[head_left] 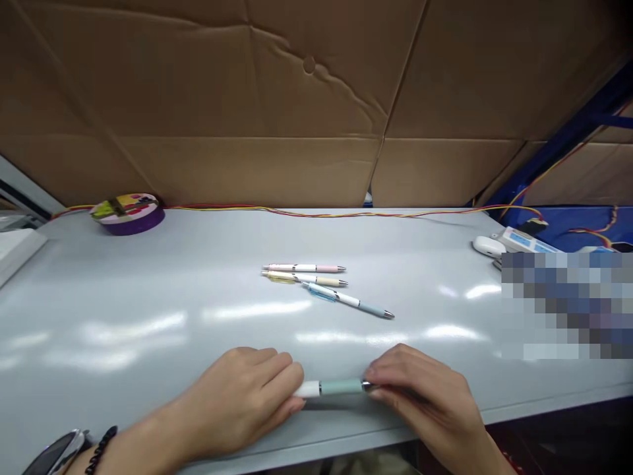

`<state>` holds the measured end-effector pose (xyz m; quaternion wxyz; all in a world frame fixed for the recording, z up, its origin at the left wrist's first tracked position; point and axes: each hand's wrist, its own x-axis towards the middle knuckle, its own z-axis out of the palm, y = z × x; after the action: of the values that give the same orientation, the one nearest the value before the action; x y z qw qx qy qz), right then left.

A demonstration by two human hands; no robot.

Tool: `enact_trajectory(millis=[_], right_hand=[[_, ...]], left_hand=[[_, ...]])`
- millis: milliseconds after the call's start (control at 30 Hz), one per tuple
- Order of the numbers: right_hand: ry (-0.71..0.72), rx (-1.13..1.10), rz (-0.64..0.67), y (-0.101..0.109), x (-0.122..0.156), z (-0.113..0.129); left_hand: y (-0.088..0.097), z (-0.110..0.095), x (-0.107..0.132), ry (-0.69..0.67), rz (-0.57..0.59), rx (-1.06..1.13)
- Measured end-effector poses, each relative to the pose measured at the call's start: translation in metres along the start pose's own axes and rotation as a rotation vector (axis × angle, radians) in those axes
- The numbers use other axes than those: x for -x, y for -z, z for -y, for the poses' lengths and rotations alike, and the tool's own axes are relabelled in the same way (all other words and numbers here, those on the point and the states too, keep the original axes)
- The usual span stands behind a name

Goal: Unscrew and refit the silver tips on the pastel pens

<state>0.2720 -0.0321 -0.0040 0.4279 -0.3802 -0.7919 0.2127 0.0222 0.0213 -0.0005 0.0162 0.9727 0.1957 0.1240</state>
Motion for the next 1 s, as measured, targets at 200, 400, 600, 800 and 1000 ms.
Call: enact_trajectory(millis=[200, 400, 600, 800, 1000], right_hand=[[-0.070, 0.141, 0.115, -0.0039, 0.0001, -0.0027], [-0.084, 0.225, 0.173, -0.0046, -0.0008, -0.0009], [-0.051, 0.164, 0.138, -0.0051, 0.0024, -0.0047], [-0.061, 0.197, 0.131, -0.0031, -0.0001, -0.0022], [-0.081, 0.119, 0.097, -0.0036, 0.0037, -0.0048]], left_hand=[[-0.0010, -0.0002, -0.0005, 0.028, 0.056, 0.015], [-0.0025, 0.0006, 0.0001, 0.031, 0.069, 0.020], [-0.0007, -0.0004, -0.0001, 0.026, 0.102, 0.029], [-0.0003, -0.0021, -0.0002, 0.022, 0.121, -0.001], [-0.0009, -0.0007, -0.0010, 0.022, 0.114, 0.017]])
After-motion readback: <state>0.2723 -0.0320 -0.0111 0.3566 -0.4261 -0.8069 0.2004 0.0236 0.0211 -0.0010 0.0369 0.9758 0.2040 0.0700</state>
